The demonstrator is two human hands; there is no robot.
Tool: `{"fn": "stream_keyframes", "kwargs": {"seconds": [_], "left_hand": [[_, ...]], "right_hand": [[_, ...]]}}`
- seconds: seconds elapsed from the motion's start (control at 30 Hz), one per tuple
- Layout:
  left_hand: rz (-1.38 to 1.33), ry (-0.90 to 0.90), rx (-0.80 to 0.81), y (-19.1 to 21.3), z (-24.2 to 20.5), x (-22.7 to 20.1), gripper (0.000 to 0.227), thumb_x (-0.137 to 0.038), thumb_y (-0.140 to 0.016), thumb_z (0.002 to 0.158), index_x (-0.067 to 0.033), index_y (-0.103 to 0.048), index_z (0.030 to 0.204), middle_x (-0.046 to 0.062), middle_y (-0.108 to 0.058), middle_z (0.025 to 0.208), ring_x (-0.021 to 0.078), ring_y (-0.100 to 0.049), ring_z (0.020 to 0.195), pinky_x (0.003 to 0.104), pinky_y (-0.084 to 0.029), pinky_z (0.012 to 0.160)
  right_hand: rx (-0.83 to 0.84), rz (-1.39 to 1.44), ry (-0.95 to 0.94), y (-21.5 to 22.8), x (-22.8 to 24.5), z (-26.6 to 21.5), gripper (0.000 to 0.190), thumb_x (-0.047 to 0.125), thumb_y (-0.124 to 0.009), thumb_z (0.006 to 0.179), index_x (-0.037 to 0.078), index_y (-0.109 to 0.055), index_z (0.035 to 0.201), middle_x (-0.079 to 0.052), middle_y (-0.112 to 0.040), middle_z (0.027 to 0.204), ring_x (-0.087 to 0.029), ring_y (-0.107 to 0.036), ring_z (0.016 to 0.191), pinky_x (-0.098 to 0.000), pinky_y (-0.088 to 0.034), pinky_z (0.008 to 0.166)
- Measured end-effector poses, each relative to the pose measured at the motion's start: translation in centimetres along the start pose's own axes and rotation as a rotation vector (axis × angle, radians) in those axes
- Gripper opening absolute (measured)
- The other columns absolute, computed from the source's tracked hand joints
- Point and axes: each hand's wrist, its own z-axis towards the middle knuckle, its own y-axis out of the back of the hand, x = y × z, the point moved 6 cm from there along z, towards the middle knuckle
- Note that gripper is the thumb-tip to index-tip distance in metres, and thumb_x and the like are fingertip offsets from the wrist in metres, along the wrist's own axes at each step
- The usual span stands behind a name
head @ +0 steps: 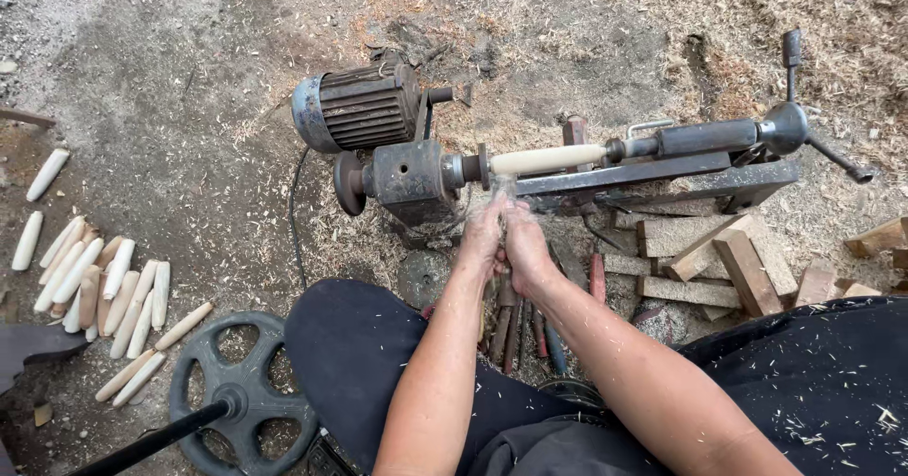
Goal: The person shapes a cylindrical wooden piece mounted on a lathe using a chisel. They smooth the surface, remove shavings, and then remove the finished piece before mounting a new rectangular block of wood onto the lathe.
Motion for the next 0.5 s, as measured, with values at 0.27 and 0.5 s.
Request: {"fn": "stream_keyframes", "kwargs": {"seconds": [0.27,0.5], "left_hand": [[-0.197,-0.052,0.083,-2.9,2.0,1.9,0.053,-0.047,-0.05,0.11,-0.0001,-0.073,0.115,0.009,-0.073,0.094,0.0135,-0.067,0.069,0.026,-0.051,0.049],[-0.071,0.217,0.031,-4.9,-0.2,1.1,0.047,-0.053,-0.044,0.104,-0.0128,-0.067,0.111,0.0,-0.04,0.062,0.0125,-0.039,0.036,0.029,-0.035,0.027]], "right_hand": [[-0.005,-0.162,-0.119,2.0,2.7,-1.2,0.025,0.033,-0.04,0.109,0.011,-0.051,0.111,-0.003,-0.057,0.082,-0.01,-0.048,0.049,-0.0258,-0.033,0.032],[0.033,-0.161,-0.15,3.0,6.1,-3.2,0.027,0.032,-0.039,0.107,0.012,-0.056,0.113,-0.002,-0.049,0.069,-0.01,-0.04,0.043,-0.0245,-0.031,0.033]]}}
